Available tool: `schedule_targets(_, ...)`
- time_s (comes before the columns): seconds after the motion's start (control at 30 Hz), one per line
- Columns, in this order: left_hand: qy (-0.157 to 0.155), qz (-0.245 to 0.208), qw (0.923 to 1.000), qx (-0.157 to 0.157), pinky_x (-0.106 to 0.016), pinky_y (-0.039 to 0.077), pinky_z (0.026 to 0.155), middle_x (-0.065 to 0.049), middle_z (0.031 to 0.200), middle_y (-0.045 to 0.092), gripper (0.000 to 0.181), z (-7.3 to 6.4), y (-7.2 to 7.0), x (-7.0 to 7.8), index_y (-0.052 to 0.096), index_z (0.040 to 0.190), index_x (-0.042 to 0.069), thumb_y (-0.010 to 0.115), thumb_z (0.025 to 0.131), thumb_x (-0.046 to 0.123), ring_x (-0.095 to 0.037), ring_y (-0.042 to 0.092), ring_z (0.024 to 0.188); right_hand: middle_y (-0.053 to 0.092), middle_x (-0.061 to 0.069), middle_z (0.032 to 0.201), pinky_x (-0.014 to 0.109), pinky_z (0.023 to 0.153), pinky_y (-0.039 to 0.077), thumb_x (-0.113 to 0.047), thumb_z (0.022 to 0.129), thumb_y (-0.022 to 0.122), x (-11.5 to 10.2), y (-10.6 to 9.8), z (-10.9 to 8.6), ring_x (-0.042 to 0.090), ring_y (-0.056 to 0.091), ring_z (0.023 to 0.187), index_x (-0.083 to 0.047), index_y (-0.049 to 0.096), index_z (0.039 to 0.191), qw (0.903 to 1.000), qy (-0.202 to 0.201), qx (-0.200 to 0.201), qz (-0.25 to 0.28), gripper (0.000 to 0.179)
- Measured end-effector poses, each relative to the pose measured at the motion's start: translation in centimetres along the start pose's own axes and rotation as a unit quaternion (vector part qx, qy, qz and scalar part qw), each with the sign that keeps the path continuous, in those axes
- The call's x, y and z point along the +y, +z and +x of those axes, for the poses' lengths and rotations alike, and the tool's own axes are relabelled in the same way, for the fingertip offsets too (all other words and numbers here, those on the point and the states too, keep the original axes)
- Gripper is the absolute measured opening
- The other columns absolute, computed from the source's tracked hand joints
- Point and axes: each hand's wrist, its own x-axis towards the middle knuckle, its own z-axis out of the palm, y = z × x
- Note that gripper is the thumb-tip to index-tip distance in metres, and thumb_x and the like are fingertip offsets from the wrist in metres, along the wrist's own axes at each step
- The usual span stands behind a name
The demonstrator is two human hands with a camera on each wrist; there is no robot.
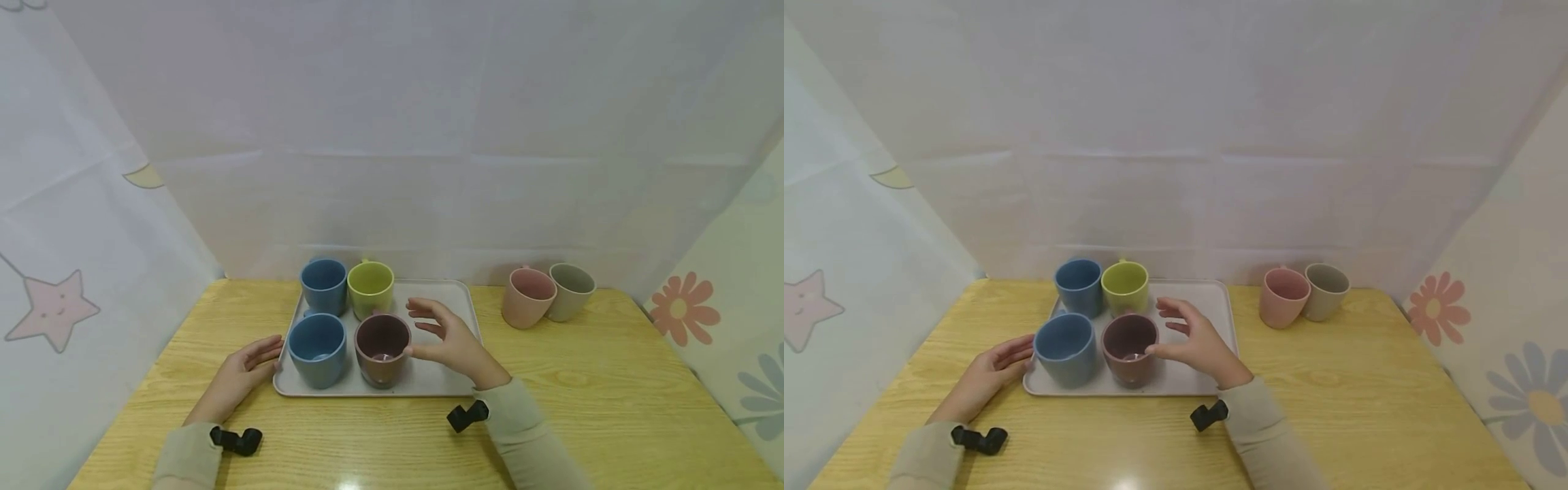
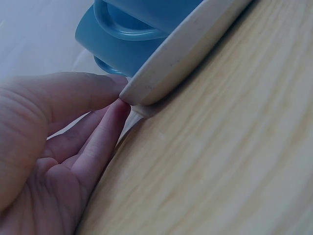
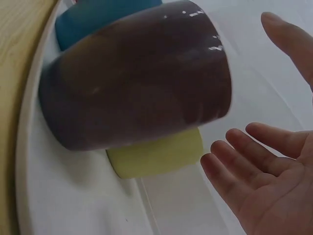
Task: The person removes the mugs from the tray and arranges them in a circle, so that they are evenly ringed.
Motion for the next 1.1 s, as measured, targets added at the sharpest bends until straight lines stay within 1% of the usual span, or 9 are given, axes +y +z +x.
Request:
schedule_targets(0.13,-0.007,-0.001,1.0,0.001,-0.009,0.043,0.095,-0.017,0.148,0.052,0.068,0.1,0.1,-0.1,0.041,0.154,0.005,0.071,0.097,0.029,-0.004,0.054,0.127,0.05,0.012,0.147,0.045,0.111,0.043,-0.013,0.079,0.089,0.2,0.9,0.0,0.031,0.046,0.137,-0.006,0.045,0.15,0.9997,0.013,-0.02,0.001,0.084)
schedule_targets(0.3,-0.011,-0.006,0.9999,0.002,-0.01,0.043,0.095,-0.017,0.148,0.052,0.07,0.1,0.0,-0.3,0.041,0.154,0.005,0.072,0.097,0.031,-0.004,0.054,0.128,0.05,0.014,0.148,0.047,0.109,0.043,-0.012,0.077,0.09,0.2,1.7,0.1,0.03,0.047,0.135,-0.005,0.047,0.148,0.9993,0.024,-0.027,-0.01,0.083)
schedule_targets(0.43,-0.012,-0.008,0.9999,0.002,-0.01,0.043,0.095,-0.016,0.148,0.053,0.071,0.0,0.0,-0.2,0.041,0.154,0.006,0.072,0.096,0.033,-0.005,0.054,0.128,0.049,0.015,0.149,0.047,0.108,0.045,-0.013,0.077,0.091,0.3,2.3,0.1,0.03,0.05,0.132,-0.003,0.047,0.148,0.9989,0.033,-0.019,-0.026,0.084)
schedule_targets(0.5,-0.013,-0.009,0.9999,0.002,-0.01,0.043,0.095,-0.016,0.148,0.053,0.072,0.0,0.0,-0.1,0.041,0.154,0.006,0.072,0.096,0.034,-0.003,0.054,0.127,0.049,0.014,0.148,0.047,0.108,0.045,-0.014,0.077,0.091,0.4,2.5,0.2,0.03,0.05,0.132,-0.002,0.046,0.148,0.9988,0.038,-0.014,-0.029,0.085)
schedule_targets(0.63,-0.013,-0.01,0.9999,0.001,-0.009,0.043,0.095,-0.016,0.148,0.052,0.072,-0.1,-0.1,-0.1,0.041,0.155,0.006,0.073,0.095,0.034,0.001,0.054,0.125,0.051,0.01,0.146,0.046,0.108,0.045,-0.018,0.076,0.092,0.5,3.0,0.3,0.027,0.048,0.134,-0.004,0.047,0.148,0.9984,0.045,-0.006,-0.034,0.087)
schedule_targets(0.73,-0.012,-0.01,0.9999,0.0,-0.01,0.044,0.095,-0.015,0.148,0.053,0.072,-0.1,-0.1,-0.2,0.041,0.155,0.007,0.073,0.095,0.035,0.002,0.054,0.124,0.053,0.006,0.143,0.046,0.107,0.046,-0.02,0.075,0.093,0.6,3.2,0.3,0.024,0.05,0.133,-0.008,0.049,0.147,0.9984,0.043,0.002,-0.037,0.086)
schedule_targets(0.9,-0.01,-0.005,0.9999,-0.001,-0.01,0.044,0.095,-0.014,0.148,0.053,0.074,0.0,-0.1,-0.4,0.041,0.155,0.008,0.073,0.095,0.037,0.0,0.054,0.126,0.056,0.0,0.139,0.044,0.105,0.047,-0.022,0.072,0.094,0.8,3.4,0.2,0.019,0.052,0.129,-0.014,0.053,0.144,0.9984,0.036,0.013,-0.042,0.083)
schedule_targets(1.1,-0.011,-0.003,0.9999,-0.001,-0.01,0.044,0.095,-0.013,0.149,0.053,0.074,0.2,-0.1,-0.5,0.041,0.155,0.009,0.073,0.095,0.037,-0.001,0.054,0.127,0.059,-0.001,0.132,0.041,0.104,0.048,-0.022,0.069,0.097,0.9,3.4,0.1,0.018,0.055,0.124,-0.016,0.057,0.141,0.9983,0.03,0.03,-0.04,0.082)
